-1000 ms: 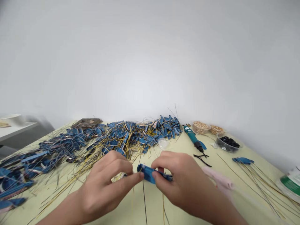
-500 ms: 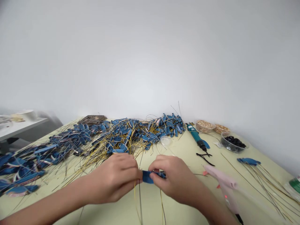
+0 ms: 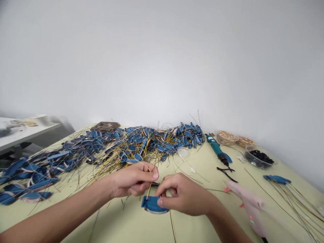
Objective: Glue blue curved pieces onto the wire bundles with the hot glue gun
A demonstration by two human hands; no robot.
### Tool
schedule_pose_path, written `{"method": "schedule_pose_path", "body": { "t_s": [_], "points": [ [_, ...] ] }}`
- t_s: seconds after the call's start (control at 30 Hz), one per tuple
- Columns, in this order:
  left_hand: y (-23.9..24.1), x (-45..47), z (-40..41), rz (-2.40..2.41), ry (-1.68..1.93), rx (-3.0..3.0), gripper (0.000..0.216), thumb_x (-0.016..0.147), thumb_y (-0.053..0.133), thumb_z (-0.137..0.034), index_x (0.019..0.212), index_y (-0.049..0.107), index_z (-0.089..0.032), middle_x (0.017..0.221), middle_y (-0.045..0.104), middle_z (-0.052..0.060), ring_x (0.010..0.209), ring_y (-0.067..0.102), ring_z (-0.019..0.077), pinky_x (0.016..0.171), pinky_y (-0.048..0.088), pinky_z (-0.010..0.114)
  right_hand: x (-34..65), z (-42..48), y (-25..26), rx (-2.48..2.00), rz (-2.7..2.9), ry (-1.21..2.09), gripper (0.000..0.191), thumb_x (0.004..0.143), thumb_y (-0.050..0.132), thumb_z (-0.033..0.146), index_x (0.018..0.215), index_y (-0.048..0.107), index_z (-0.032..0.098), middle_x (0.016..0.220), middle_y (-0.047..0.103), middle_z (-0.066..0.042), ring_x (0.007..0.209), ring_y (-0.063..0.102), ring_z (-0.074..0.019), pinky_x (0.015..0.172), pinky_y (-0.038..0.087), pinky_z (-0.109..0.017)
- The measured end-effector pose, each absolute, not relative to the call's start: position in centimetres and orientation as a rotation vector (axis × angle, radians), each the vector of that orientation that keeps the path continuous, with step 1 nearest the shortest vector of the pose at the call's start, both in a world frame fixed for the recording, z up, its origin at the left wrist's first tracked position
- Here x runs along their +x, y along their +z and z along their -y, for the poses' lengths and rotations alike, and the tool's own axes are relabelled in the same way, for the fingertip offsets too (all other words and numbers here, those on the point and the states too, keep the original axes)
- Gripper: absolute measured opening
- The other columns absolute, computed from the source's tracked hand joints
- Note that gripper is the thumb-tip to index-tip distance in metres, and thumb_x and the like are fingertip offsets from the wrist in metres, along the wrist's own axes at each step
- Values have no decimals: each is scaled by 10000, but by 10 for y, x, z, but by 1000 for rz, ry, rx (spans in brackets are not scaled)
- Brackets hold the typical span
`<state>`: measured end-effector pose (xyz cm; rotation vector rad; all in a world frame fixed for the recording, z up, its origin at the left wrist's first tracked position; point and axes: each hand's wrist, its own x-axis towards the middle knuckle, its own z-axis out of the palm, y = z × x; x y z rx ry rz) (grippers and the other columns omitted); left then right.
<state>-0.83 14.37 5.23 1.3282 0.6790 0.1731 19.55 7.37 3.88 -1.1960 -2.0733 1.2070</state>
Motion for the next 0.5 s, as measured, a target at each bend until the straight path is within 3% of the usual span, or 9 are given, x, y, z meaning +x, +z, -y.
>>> {"method": "schedule_pose_path", "body": {
  "t_s": [0.17,0.3,0.4,0.47,0.5],
  "points": [
    [26,-4,-134,-752,105,1251,649,566,673,-805,664,415,-218,404,394,-93,328,182,48,366,80,214,190,-70,33,-1028,2001,1390,219,768,740,374,874,765,184,737,565,12,590,386,-82,520,281,-227],
    [10,-10,-127,-893,75,1347,723,640,378,-940,548,378,-222,375,377,-65,286,153,57,352,95,235,190,-66,37,-926,1915,1459,172,771,738,325,865,770,185,760,574,14,608,410,-79,550,295,-232],
    [25,-30,-126,-979,162,1556,774,790,255,-858,410,398,-199,339,387,-3,297,256,83,381,185,261,195,-64,38,-905,1815,1506,182,772,744,333,837,757,163,745,555,12,622,431,-80,564,307,-232],
    [48,-46,-123,-992,333,1707,726,872,379,-735,447,504,-159,422,427,-6,438,378,97,493,303,248,196,-62,37,-921,1724,1542,214,777,746,363,834,737,157,745,558,9,616,443,-76,557,313,-223],
    [61,-52,-120,-981,407,1758,593,881,480,-660,596,601,-155,564,523,-7,530,430,102,542,332,238,196,-60,37,-931,1676,1561,225,782,743,375,837,727,157,743,563,9,612,451,-75,553,317,-218]
  ]
}}
